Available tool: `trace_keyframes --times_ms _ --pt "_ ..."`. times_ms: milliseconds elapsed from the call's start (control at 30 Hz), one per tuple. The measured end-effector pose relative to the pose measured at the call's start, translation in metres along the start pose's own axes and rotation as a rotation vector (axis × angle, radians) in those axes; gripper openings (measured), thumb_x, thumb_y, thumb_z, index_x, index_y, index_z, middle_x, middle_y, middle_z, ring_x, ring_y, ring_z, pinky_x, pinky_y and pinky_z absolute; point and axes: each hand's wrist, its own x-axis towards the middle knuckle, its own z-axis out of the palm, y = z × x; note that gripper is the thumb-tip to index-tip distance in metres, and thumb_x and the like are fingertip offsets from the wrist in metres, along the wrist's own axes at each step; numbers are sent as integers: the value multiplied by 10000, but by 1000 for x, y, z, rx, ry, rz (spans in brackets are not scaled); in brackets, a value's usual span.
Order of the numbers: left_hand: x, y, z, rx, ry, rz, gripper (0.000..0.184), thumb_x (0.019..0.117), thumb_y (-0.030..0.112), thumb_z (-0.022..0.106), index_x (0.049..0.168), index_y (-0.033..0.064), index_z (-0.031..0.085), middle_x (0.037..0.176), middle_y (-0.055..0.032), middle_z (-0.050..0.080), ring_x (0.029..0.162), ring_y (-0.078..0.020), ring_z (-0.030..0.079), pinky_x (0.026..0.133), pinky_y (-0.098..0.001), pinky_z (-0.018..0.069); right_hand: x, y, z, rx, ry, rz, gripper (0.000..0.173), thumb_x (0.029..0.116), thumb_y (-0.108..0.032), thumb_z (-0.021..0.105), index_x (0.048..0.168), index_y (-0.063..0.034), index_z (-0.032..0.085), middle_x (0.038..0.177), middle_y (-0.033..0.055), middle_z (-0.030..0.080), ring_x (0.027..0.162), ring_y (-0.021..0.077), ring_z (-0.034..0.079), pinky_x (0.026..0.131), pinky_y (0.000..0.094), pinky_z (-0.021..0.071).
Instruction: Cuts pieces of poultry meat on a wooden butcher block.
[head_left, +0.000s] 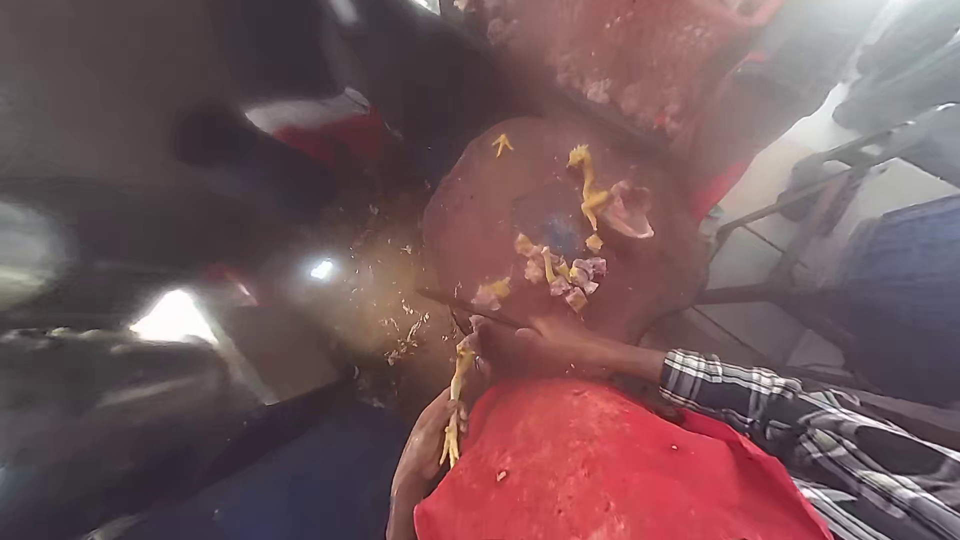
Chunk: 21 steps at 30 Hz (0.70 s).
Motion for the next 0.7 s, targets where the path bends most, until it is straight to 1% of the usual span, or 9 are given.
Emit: trace_keyframes --times_ms 100,200,333,400,433,533,600,667,700 --pt "5 -4 5 -77 -86 -19 500 1010 259 571 1441 18 488 842 -75 618 659 -116 614 620 -258 563 -9 -4 13 139 -30 -132 709 1033 -692 251 1385 -177 588 1059 92 703 962 211 689 885 505 566" --pt "6 5 10 -11 -70 -16 523 995 227 586 1474 50 473 825 -72 615 638 -117 602 608 -265 558 6 40 31 185 -144 -15 726 1060 -645 257 1158 -52 665 994 168 682 928 303 679 849 581 539" --pt "17 21 15 741 110 -62 517 1026 277 605 1531 263 493 1004 -76 726 761 -187 687 698 -380 607 9 36 15 181 21 122 738 1036 -689 278 1094 -56 654 912 158 646 863 306 657 806 574 538" --pt "42 22 14 1166 297 -94 426 1021 489 560 1438 400 574 1128 4 743 946 -176 726 850 -488 612 1 2 -12 213 134 -4 676 1052 -653 261 1084 -94 640 865 99 617 808 241 636 767 502 542" --pt "52 17 12 1268 375 -102 423 1019 573 511 1396 411 612 1187 5 737 1051 -199 714 935 -555 573 -8 -17 -27 242 185 -123 680 1043 -668 249 1121 -116 637 862 57 607 783 186 621 747 437 547" --pt "66 9 -1 1327 430 -67 404 1038 560 488 1341 363 668 1216 -14 732 1119 -229 696 985 -600 533 -26 -56 -39 356 355 -536 828 986 -776 225 1111 -68 636 820 15 593 730 95 588 671 323 539" --pt "65 10 0 1343 433 -75 392 1041 554 483 1343 383 665 1219 -1 732 1120 -221 695 977 -603 533 -26 -48 -20 360 397 -692 852 994 -766 230 1103 -30 647 885 40 656 816 71 641 749 293 575" --pt "64 13 2 1363 437 -84 381 1053 506 488 1358 356 660 1232 -19 728 1135 -242 692 988 -606 527 -15 -3 8 199 245 -491 774 1026 -710 245 1104 -49 640 875 66 643 804 131 639 738 351 563" --pt "65 13 2 1369 448 -93 385 1051 508 490 1350 340 666 1224 -23 729 1133 -245 692 988 -601 529 -7 19 16 102 97 -272 713 1044 -670 264 1129 -67 635 898 107 649 834 215 656 764 454 558"
